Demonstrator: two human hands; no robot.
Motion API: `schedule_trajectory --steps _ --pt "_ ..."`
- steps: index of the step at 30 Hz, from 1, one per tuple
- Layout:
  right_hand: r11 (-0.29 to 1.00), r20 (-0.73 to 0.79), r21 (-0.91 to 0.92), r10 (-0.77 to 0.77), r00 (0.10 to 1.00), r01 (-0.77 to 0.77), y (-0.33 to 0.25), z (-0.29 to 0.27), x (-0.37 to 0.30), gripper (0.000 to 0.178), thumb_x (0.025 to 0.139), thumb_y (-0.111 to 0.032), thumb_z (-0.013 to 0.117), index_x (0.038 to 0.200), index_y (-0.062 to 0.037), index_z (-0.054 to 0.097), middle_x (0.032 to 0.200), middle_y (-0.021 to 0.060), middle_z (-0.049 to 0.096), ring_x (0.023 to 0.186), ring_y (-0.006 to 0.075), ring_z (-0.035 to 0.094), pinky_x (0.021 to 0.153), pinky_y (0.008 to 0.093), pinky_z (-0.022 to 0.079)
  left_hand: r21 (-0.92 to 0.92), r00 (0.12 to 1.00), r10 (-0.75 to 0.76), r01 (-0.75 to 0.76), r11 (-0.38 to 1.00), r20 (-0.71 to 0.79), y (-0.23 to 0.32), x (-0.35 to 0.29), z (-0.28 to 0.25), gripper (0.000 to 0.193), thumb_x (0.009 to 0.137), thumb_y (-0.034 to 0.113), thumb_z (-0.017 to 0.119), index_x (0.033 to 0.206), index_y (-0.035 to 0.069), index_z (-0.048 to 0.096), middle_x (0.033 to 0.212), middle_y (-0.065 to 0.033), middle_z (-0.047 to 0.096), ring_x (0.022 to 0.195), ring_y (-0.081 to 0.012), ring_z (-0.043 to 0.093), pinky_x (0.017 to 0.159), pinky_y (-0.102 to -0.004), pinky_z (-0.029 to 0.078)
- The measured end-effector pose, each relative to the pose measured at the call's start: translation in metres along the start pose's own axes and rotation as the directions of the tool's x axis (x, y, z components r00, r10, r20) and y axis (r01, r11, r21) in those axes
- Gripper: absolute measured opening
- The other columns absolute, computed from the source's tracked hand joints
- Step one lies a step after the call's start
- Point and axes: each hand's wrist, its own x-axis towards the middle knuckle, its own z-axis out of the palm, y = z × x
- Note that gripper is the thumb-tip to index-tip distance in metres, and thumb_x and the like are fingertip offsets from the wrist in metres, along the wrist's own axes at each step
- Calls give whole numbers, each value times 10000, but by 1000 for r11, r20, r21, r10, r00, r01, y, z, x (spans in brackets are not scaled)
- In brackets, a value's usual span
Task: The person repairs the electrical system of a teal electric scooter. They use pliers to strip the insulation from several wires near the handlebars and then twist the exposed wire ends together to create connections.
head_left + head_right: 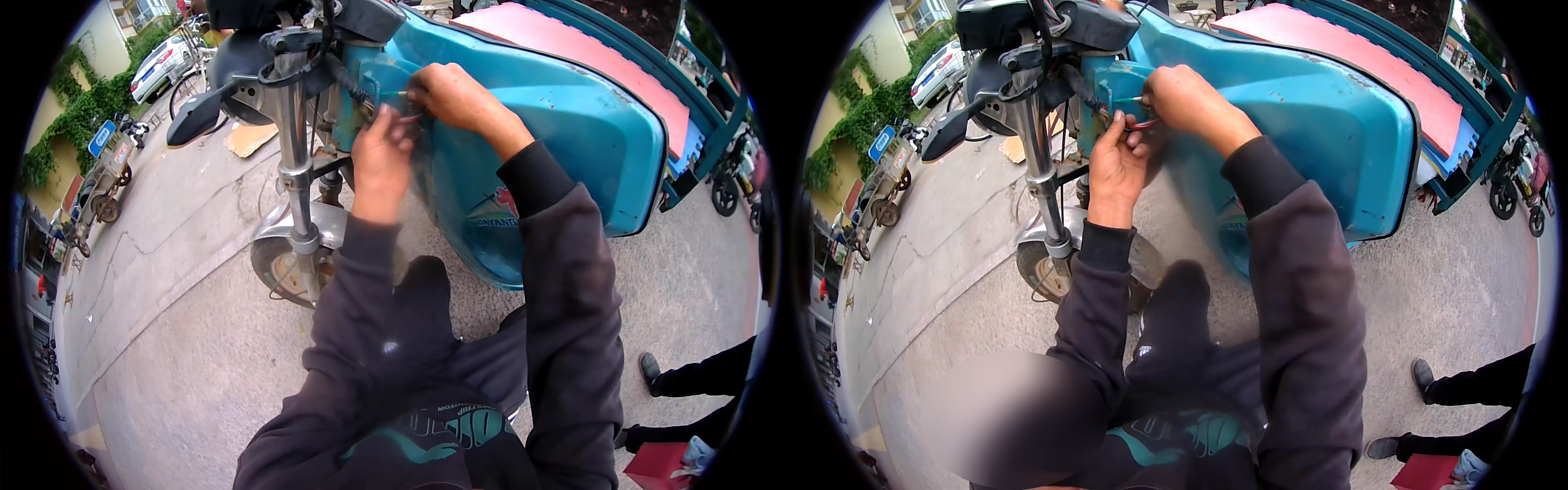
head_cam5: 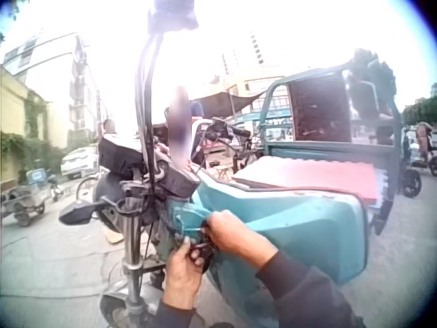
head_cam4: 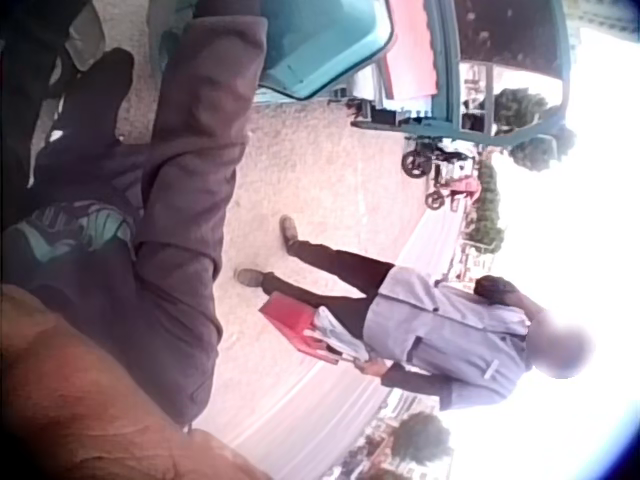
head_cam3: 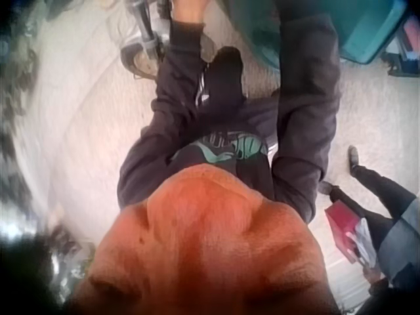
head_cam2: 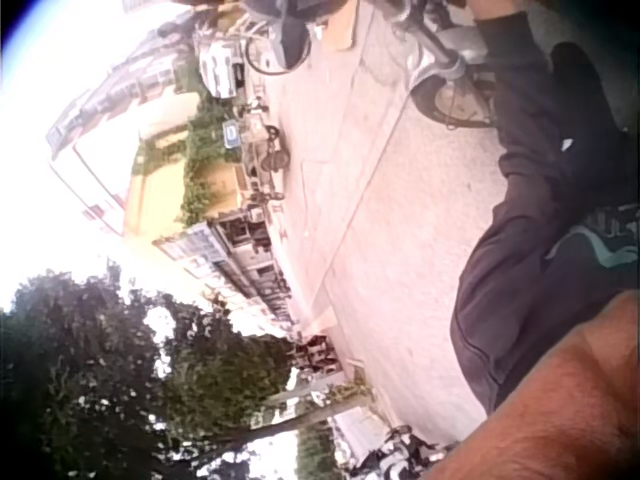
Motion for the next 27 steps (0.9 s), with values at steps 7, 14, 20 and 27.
schedule_trajectory --steps 7,14,20,27 --pt "993 87 23 111 990 -114 -15 0 3 209 877 -175 619 1019 -45 701 974 231 691 950 409 662 809 464 530 186 995 71 -57 981 -73 13 -7 8 188 923 307 705 992 158 612 866 66 592 709 -70 494 581 -232 333" --pt "974 74 177 133 988 -144 -23 -12 0 254 875 -189 623 1073 -44 688 1020 208 694 970 384 668 834 433 525 409 993 92 -55 911 -73 21 -19 18 340 951 330 661 1177 85 592 1083 -40 679 897 -139 666 618 -247 484" --pt "997 -18 65 36 999 -35 -9 0 -2 218 897 -164 619 1044 -14 678 948 221 686 918 407 659 781 447 523 663 898 438 -305 684 -40 33 -10 -13 378 995 319 600 1166 -17 583 993 -73 682 768 -127 687 525 -213 472" --pt "993 2 53 102 995 -102 -27 4 -3 202 928 -170 605 1072 -49 677 960 186 700 925 392 661 774 440 518 834 858 481 -392 388 180 67 5 -13 347 935 275 683 1114 -17 630 876 -22 669 697 -77 588 559 -219 444"
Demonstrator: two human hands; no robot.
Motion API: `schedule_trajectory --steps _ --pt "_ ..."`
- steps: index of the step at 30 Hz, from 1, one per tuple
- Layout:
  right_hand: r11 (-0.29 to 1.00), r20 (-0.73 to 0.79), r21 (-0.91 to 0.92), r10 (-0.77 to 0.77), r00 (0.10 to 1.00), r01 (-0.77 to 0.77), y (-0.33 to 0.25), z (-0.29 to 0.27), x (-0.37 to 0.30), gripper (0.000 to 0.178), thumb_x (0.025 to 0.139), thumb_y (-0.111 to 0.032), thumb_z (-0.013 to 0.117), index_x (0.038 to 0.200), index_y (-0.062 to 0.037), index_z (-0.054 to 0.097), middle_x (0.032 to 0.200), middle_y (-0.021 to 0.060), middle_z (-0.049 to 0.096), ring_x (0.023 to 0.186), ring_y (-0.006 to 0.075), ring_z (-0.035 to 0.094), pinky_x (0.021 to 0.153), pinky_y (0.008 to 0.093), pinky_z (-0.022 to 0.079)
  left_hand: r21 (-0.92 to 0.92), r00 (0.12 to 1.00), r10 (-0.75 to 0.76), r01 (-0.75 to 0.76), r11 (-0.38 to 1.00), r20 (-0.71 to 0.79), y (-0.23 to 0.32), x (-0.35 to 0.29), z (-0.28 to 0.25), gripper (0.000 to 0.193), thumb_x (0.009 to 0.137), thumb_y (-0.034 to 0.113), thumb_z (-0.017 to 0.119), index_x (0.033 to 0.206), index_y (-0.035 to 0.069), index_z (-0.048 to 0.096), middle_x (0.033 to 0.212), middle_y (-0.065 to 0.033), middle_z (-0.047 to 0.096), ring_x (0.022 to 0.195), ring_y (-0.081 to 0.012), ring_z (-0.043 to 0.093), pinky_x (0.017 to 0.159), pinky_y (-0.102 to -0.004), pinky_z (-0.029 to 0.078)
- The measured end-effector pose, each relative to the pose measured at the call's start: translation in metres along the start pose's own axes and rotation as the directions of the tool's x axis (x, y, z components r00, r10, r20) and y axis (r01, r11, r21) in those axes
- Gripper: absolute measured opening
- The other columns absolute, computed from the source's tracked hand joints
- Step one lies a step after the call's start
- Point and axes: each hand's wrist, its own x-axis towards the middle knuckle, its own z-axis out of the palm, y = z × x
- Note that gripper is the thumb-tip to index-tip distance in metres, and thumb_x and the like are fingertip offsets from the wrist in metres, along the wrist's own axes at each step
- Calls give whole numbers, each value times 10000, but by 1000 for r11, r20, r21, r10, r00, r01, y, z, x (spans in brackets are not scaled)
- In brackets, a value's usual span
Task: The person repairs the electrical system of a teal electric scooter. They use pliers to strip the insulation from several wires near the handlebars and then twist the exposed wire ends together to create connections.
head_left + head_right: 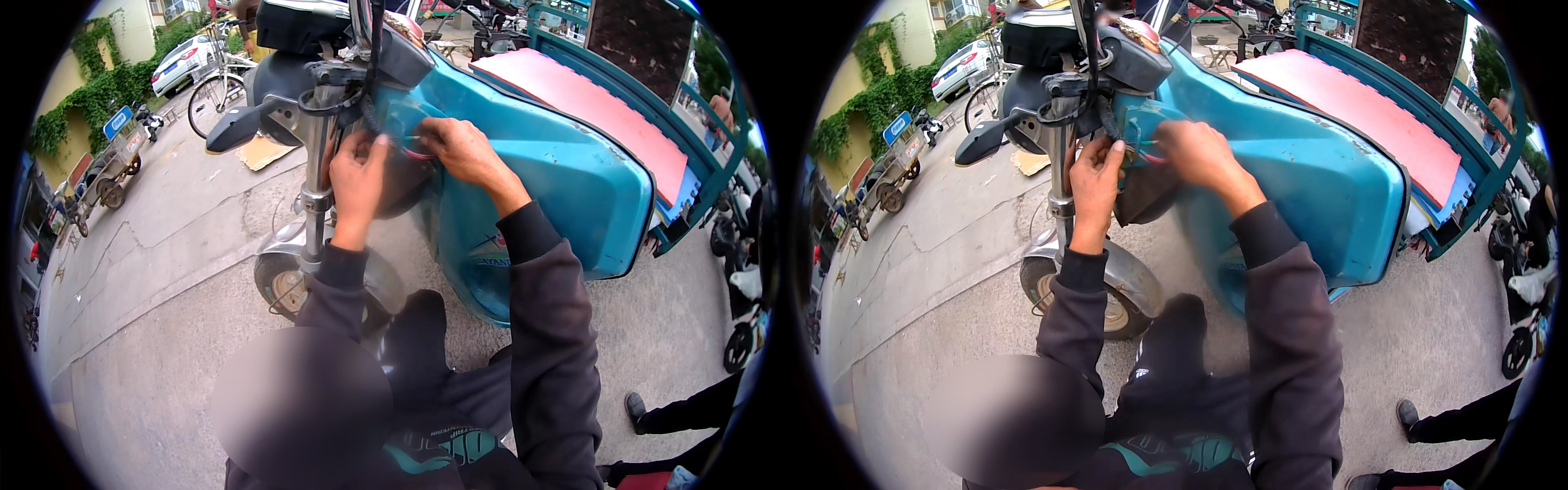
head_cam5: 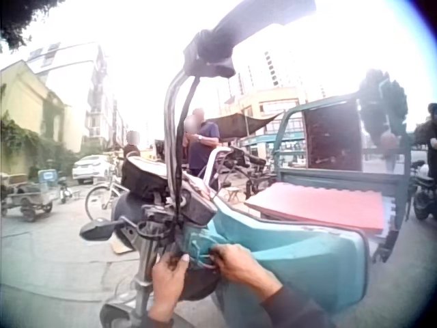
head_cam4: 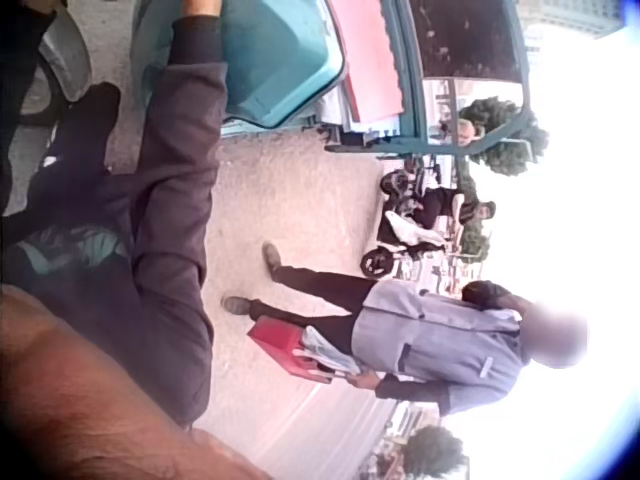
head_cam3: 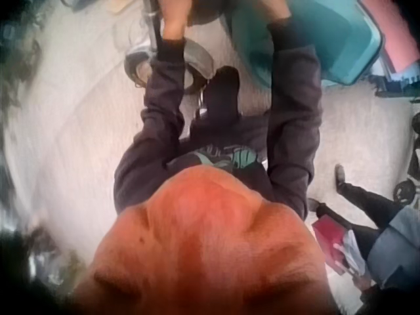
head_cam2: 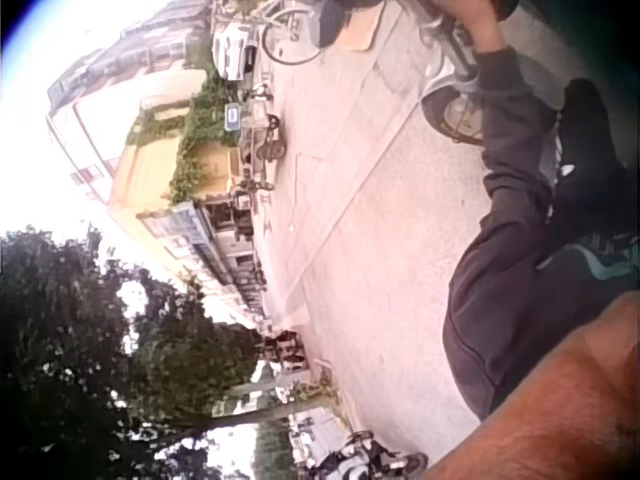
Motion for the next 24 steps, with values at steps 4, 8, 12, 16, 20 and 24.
schedule_trajectory --steps 4,8,12,16,20,24 --pt "998 -31 14 -54 998 54 3 7 6 199 944 -199 599 1069 -65 677 949 178 697 902 395 656 749 451 511 91 994 106 -108 990 23 8 9 -3 349 899 230 708 1110 -35 622 896 -28 674 751 -118 611 663 -260 493" --pt "999 -79 41 -17 997 20 5 0 2 207 945 -246 583 903 -50 636 871 216 658 861 449 609 698 514 473 151 994 89 -78 985 -67 24 2 16 361 868 206 711 1131 -22 613 944 -150 697 845 -254 677 779 -361 524" --pt "994 -133 99 69 989 -56 23 -4 -5 154 927 -214 607 995 -94 674 896 183 686 878 418 641 733 491 504 115 977 165 -151 982 -131 11 4 40 260 810 198 763 944 3 656 855 -167 680 745 -297 684 678 -390 522" --pt "1000 -128 8 -26 991 27 -5 32 -11 151 930 -166 635 1020 -49 668 878 177 687 859 364 679 719 415 520 -238 992 -52 24 971 -113 14 -19 2 199 831 41 720 990 -33 625 898 -126 673 592 -169 660 472 -272 500" --pt "982 -168 177 -29 985 59 9 14 13 122 927 -101 629 987 4 641 889 217 673 839 389 668 701 401 515 50 970 227 -224 973 -84 5 14 8 269 837 133 715 1041 -24 637 910 -175 699 761 -290 696 664 -384 536" --pt "992 -228 40 -105 968 117 4 13 4 118 924 -132 610 938 -15 620 856 214 641 823 434 610 702 482 476 294 956 263 -215 931 -133 7 5 14 287 833 209 704 1003 -14 643 891 -254 667 837 -427 650 758 -474 519"
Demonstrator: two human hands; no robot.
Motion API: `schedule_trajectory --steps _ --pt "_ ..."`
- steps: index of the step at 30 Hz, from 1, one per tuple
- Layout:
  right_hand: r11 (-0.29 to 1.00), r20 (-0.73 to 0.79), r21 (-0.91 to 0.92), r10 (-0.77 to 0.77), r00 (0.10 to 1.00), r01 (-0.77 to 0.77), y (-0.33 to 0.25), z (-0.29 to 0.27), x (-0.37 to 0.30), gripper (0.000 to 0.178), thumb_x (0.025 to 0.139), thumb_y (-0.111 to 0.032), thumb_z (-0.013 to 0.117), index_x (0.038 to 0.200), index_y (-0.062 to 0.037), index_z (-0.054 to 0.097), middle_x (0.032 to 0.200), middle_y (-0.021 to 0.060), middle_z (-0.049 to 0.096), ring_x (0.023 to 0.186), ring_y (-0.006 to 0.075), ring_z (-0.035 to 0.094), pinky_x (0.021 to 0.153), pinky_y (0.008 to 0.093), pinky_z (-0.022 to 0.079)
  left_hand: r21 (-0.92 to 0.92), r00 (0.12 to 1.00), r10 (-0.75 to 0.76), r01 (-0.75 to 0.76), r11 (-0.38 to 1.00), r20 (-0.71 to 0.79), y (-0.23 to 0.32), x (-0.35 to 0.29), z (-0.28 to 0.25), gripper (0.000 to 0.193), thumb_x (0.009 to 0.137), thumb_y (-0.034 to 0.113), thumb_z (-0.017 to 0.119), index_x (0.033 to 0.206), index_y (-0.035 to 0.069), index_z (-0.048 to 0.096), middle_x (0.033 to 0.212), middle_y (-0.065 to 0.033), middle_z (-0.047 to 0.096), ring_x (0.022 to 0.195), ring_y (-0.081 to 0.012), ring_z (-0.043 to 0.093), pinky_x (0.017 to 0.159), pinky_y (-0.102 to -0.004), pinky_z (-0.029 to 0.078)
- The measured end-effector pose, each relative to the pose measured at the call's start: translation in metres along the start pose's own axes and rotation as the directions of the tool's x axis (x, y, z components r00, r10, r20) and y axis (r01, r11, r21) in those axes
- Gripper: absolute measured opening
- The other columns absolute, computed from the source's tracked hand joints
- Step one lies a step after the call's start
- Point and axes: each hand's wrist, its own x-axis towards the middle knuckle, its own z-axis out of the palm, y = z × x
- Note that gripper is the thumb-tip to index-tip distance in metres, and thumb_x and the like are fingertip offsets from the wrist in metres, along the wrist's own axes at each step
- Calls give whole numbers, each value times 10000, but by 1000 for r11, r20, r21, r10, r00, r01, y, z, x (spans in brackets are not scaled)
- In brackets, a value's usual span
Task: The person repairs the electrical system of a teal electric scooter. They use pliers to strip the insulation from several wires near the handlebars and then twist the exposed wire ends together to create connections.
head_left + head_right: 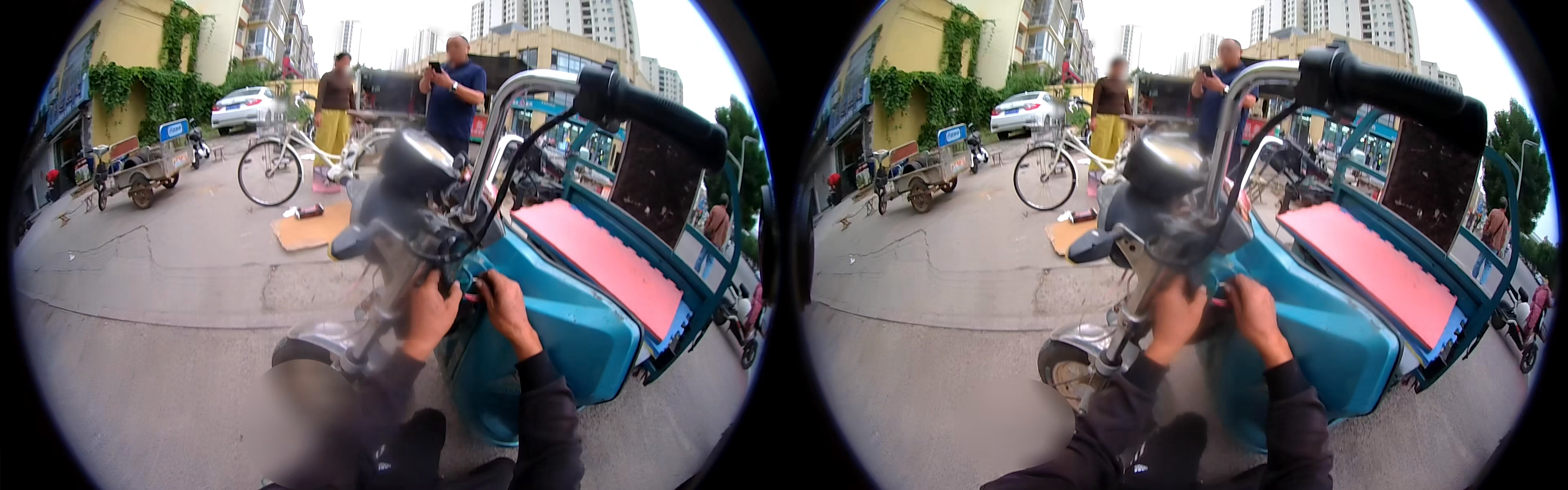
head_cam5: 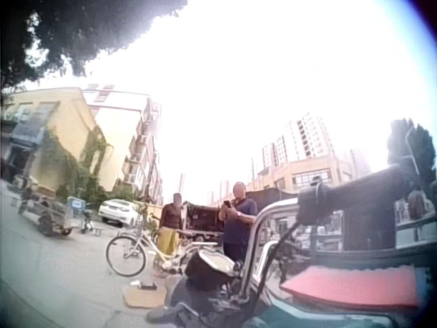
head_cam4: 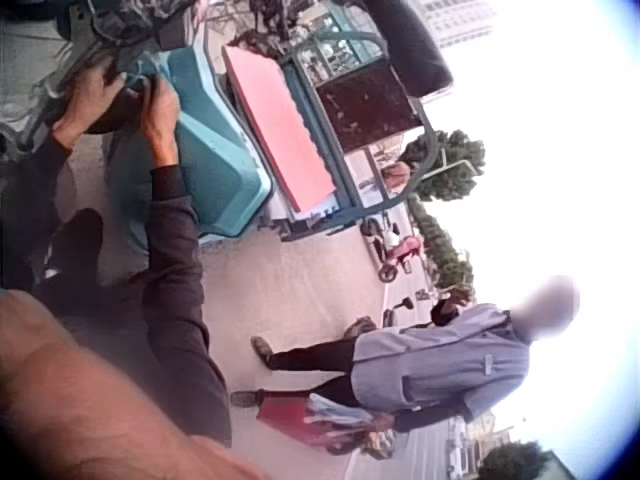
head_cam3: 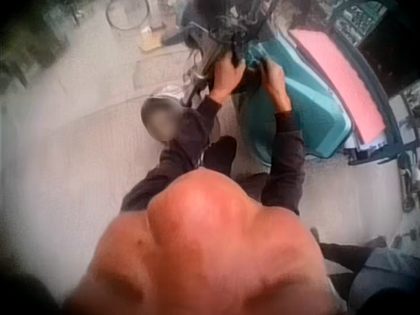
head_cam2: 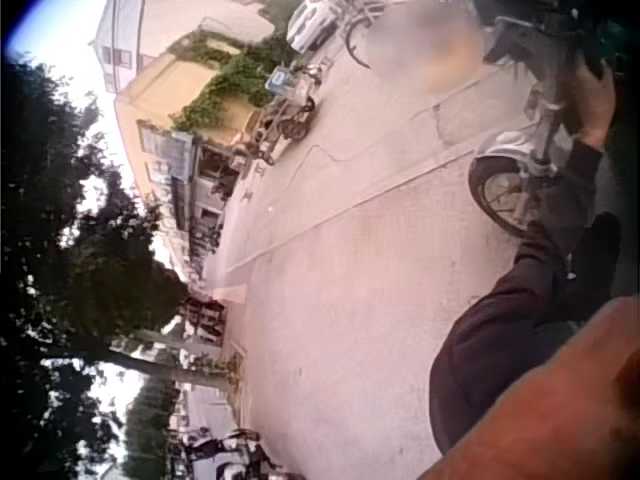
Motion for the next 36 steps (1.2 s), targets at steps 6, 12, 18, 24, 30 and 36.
schedule_trajectory --steps 6,12,18,24,30,36 --pt "998 -40 57 -24 999 26 7 5 -4 154 940 -154 605 908 -8 572 815 234 623 794 458 595 672 497 466 1 999 20 -20 1000 46 3 4 -3 253 853 182 695 861 -62 626 703 -237 651 677 -352 697 605 -396 514" --pt "996 28 -31 -86 996 87 10 0 -2 163 921 -127 646 972 22 607 859 226 658 811 422 640 686 452 500 17 998 42 -43 999 52 7 9 -3 271 862 218 669 846 -47 620 697 -257 638 709 -451 648 643 -487 498" --pt "932 -39 -326 -179 983 157 7 10 -15 75 894 -100 606 933 -46 572 837 139 646 873 329 615 763 425 514 -92 994 -22 31 995 104 -1 7 -1 228 899 179 650 879 -44 608 652 -132 651 576 -241 650 579 -373 494" --pt "921 -37 -371 -138 990 115 11 13 -17 90 865 -81 607 938 -45 568 845 117 645 865 314 609 768 421 515 -77 996 21 -14 997 84 -9 5 5 217 911 183 644 882 -29 609 658 -124 654 573 -214 640 576 -346 490" --pt "941 4 -317 -122 993 117 13 6 -16 60 849 -53 604 899 -35 575 841 141 640 872 357 603 764 438 510 -154 994 -22 38 987 103 -15 5 7 236 921 211 658 893 -18 610 645 -81 626 573 -158 606 568 -318 480" --pt "973 167 -230 32 986 7 14 -1 -4 100 851 -79 611 823 17 619 863 216 649 876 421 621 766 485 499 -231 991 -63 89 969 116 -17 2 8 212 943 190 653 896 -10 597 648 -38 606 602 -99 590 565 -282 457"
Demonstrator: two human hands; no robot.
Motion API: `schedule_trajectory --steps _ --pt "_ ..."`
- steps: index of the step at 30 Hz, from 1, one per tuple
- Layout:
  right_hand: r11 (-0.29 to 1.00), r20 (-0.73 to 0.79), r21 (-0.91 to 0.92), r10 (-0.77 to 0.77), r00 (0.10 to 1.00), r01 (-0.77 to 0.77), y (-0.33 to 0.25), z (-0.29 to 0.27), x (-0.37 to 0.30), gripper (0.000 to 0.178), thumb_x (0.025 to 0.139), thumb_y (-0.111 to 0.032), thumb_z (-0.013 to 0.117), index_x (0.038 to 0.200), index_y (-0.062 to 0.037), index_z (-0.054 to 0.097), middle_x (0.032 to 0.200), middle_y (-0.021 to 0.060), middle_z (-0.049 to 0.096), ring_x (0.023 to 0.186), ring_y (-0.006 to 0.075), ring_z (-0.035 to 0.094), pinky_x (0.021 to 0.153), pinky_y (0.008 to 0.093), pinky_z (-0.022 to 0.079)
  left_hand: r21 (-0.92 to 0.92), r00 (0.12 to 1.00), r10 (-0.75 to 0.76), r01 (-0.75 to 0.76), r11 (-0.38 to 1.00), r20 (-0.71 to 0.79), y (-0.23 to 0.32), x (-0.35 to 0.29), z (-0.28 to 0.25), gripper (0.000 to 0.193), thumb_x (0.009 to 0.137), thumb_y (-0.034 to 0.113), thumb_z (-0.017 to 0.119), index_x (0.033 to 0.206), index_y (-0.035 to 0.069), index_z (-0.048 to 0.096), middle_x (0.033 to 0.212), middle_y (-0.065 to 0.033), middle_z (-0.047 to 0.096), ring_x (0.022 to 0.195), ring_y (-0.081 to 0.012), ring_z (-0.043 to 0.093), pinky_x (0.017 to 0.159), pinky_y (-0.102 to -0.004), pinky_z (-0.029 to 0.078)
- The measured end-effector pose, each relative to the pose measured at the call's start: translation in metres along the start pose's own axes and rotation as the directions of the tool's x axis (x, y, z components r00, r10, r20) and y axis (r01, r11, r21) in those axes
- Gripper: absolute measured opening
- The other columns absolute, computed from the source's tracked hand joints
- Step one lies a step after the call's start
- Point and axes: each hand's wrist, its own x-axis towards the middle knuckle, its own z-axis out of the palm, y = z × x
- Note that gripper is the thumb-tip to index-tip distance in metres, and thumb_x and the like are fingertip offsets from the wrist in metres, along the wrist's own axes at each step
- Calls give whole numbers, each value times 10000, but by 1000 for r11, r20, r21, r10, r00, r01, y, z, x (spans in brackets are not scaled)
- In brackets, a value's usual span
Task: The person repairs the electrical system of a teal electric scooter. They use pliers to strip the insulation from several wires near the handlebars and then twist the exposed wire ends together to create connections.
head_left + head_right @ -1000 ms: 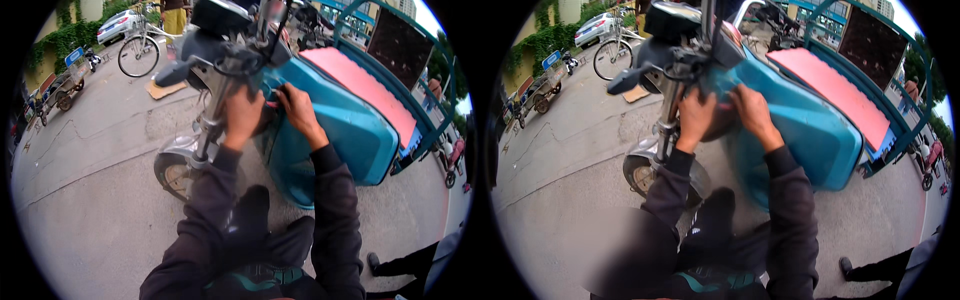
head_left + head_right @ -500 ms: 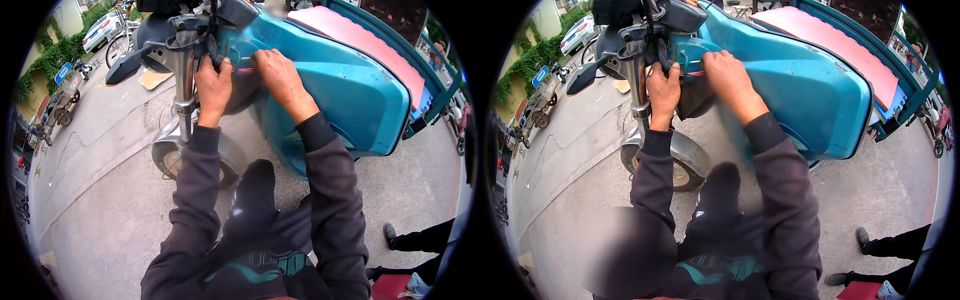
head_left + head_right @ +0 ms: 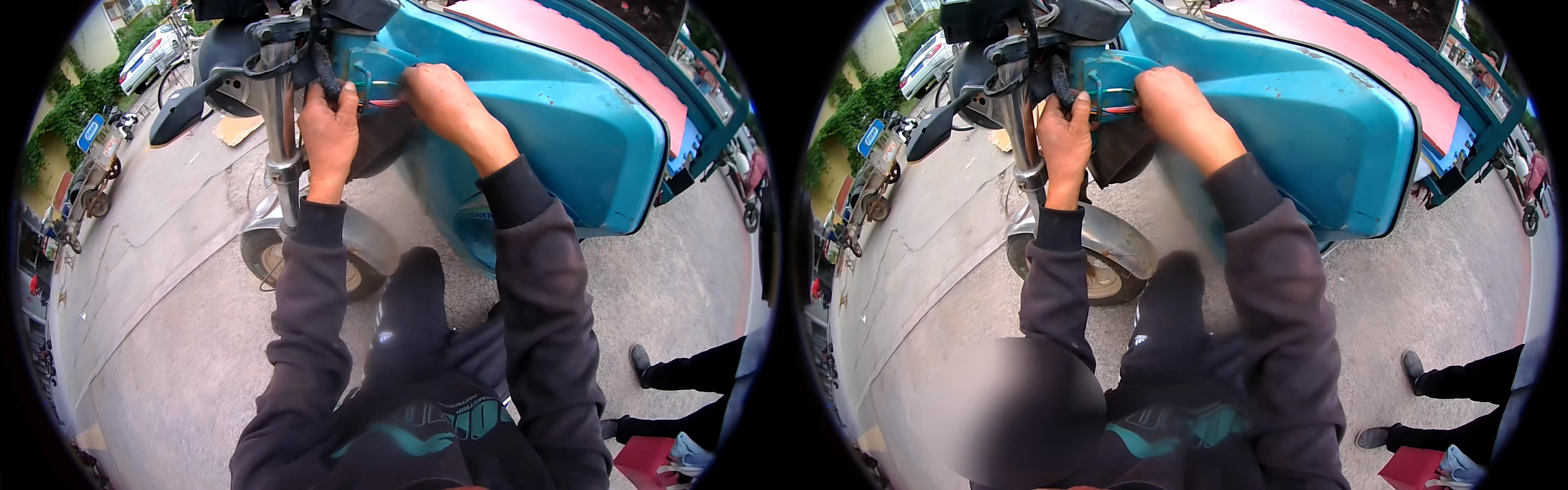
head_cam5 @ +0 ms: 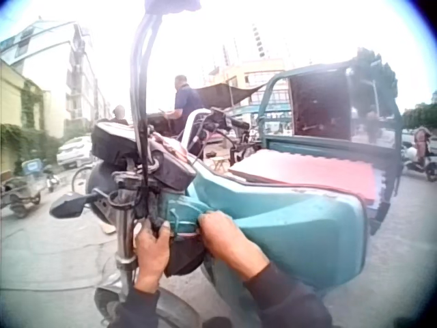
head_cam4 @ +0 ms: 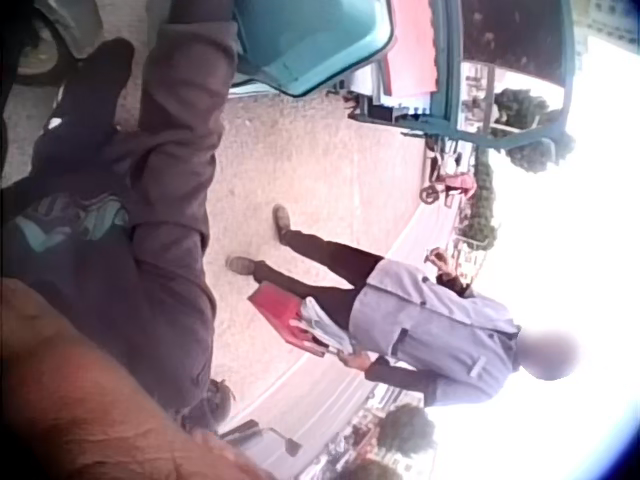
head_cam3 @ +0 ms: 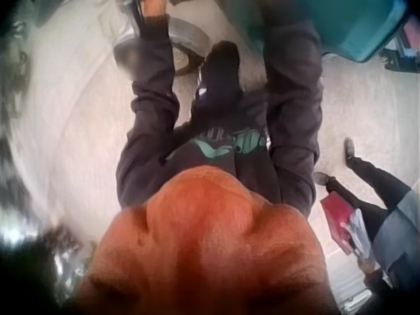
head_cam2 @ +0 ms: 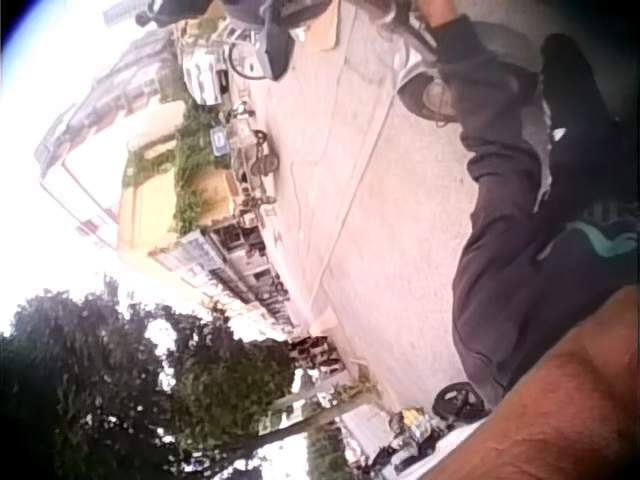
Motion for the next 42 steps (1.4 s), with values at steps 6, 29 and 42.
schedule_trajectory --steps 6,29,42 --pt "991 -112 131 13 994 2 2 -2 4 121 837 -114 678 800 1 690 815 236 668 825 424 651 749 494 519 -90 984 59 -75 993 -167 33 -34 7 281 943 91 634 1186 -42 583 995 -79 644 875 -123 610 681 -260 549" --pt "969 -463 -244 -147 874 34 -13 57 -59 466 811 -103 594 1274 -67 563 857 72 586 757 225 618 675 331 509 251 251 431 -966 58 867 68 69 20 148 831 129 664 969 102 708 850 -40 655 876 -217 628 965 -364 399" --pt "984 -446 -140 -166 879 114 -6 64 -63 262 803 -108 614 1057 -44 622 842 56 619 810 207 632 652 336 519 273 276 379 -960 65 883 69 59 21 128 854 108 653 979 112 684 838 -48 621 887 -230 609 1080 -425 348"
